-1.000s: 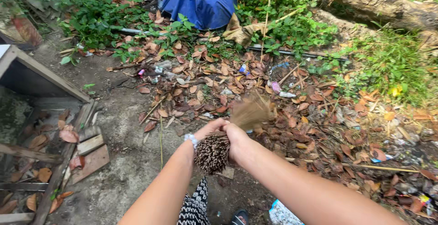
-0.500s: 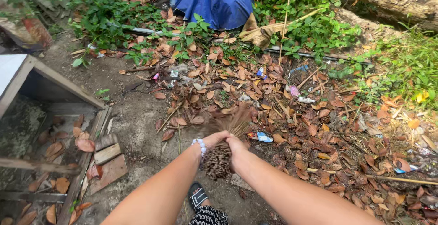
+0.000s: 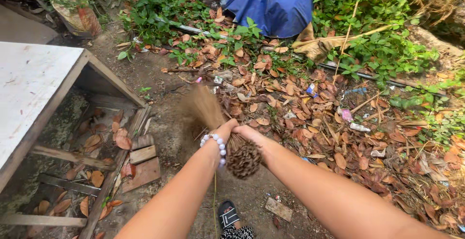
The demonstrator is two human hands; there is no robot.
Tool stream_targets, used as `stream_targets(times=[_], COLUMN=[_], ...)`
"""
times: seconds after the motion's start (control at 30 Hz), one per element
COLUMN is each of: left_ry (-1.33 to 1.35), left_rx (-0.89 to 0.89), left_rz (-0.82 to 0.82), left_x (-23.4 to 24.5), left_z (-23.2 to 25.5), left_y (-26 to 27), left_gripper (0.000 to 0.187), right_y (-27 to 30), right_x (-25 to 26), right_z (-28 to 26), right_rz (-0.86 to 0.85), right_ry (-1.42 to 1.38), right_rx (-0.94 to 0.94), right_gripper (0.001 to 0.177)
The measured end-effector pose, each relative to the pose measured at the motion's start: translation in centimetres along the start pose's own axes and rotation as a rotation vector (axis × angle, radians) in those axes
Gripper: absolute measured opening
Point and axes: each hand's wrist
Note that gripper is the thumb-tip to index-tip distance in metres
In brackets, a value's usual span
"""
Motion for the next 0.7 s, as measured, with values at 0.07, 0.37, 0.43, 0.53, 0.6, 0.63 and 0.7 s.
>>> stream_targets(times=[0.07, 0.37, 0.43, 0.53, 0.6, 0.63, 0.7], left_ry=[0.155, -0.103, -0.059, -0.032, -0.077, -0.079, -0.085], left_rx=[0.079, 0.100, 0.139, 0.113, 0.067, 0.060, 0.056], left_rz=[-0.217, -0.573, -0.579, -0.536, -0.500, -0.478, -0.457], left_x=[0.6, 4.6, 6.2, 7.9, 7.9, 7.7, 6.9], left_z=[-0.4, -1.8, 0.2, 3.6, 5.4, 5.9, 5.8], left_y=[-2.2, -4.4, 0.5, 7.2, 9.2, 9.3, 8.0], left_gripper=[0.038, 0.035, 0.033, 0.032, 0.034, 0.035, 0.036], right_y=[-2.5, 4.8, 7.1, 9.6, 9.8, 9.4, 7.4], right_x=[2.3, -10.0, -15.3, -21.1, -22.0, -21.4, -18.6], right_z=[0.2, 2.0, 0.8, -0.8, -1.5, -1.7, -2.0], right_rz=[-0.195, 0.557, 0.677, 0.758, 0.750, 0.653, 0.557], right_ry=[-0.024, 0.025, -0.142, -0.198, -0.171, -0.140, -0.113], right_rx=[-0.084, -0.054, 0.037, 0.122, 0.161, 0.157, 0.155], right_gripper=[0.026, 0.030, 0.035, 0.048, 0.054, 0.043, 0.033])
Point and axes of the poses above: each hand's wrist, its own y-axis away from the middle knuckle, its own x-axis out of the back of the hand, z = x × y, and after that the axes turned 6 degrees about x, right-handed
